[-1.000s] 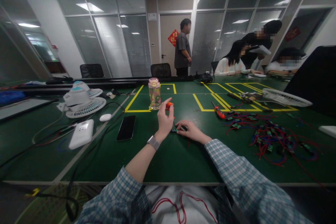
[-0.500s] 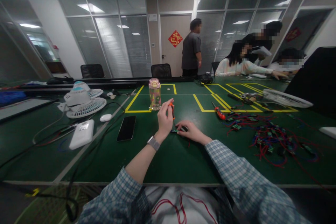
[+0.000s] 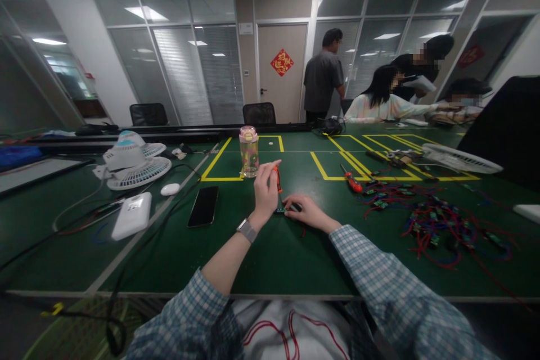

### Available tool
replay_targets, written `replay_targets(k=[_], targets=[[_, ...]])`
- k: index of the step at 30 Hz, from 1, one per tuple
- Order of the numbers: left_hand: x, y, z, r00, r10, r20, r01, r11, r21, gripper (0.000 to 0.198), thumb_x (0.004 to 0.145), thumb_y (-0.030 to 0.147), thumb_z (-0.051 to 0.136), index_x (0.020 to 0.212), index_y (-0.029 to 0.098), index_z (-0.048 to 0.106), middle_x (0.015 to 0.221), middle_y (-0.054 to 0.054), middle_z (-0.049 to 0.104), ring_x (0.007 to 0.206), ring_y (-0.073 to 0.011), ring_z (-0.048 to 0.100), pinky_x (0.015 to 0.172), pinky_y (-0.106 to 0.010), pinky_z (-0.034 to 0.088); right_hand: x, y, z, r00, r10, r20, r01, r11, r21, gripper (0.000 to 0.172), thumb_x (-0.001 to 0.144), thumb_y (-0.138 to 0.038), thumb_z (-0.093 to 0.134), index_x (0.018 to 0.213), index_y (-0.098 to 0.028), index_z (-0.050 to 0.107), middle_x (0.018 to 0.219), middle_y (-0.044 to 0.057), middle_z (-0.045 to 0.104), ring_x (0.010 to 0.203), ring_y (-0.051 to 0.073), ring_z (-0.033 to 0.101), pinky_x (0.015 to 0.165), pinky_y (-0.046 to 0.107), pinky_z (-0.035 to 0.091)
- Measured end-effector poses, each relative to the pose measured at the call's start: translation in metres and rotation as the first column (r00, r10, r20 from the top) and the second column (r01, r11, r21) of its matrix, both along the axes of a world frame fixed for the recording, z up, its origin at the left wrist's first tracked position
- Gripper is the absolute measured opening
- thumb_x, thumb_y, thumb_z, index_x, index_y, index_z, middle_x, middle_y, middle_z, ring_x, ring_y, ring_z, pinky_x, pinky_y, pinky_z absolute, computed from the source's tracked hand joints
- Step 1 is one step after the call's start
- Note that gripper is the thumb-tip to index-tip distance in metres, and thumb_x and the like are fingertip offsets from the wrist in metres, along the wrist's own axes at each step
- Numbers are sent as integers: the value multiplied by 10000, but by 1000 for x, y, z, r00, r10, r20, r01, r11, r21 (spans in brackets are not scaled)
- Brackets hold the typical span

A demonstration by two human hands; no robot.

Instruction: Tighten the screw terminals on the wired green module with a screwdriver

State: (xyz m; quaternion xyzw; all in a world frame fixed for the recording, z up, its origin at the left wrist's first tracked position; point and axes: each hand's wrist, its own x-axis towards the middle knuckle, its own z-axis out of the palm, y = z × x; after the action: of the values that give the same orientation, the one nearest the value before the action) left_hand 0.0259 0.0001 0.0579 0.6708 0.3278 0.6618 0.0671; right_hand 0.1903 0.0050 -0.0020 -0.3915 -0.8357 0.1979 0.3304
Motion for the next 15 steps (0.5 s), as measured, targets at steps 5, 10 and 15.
replay_targets(k=[5,10,15], targets=[[1,2,-3,997,-44,62,46,998,-38,283,989,236,401,1180,207,606,1081,-74,659,909,-165,647,822,-315,520,0,1,-1,1000,4,1,-4,1000,5,51,753,-197,722,780,-199,679,1038,59,725,992,224,651,940,393,446],[1,-1,0,999,39,33,-39,999,9,206,947,224,497,1099,204,634,971,-55,633,863,-160,606,785,-293,493,0,-1,1,1000,1,0,-1,1000,-3,57,753,-193,724,782,-196,675,1040,57,725,998,222,650,945,392,444],[1,-4,3,995,95,5,-95,995,31,99,897,245,598,946,198,670,890,-32,559,828,-155,560,786,-282,474,0,-1,1,1000,-3,-2,3,1000,-6,57,752,-193,723,789,-198,680,1048,54,724,1010,224,646,952,393,443]])
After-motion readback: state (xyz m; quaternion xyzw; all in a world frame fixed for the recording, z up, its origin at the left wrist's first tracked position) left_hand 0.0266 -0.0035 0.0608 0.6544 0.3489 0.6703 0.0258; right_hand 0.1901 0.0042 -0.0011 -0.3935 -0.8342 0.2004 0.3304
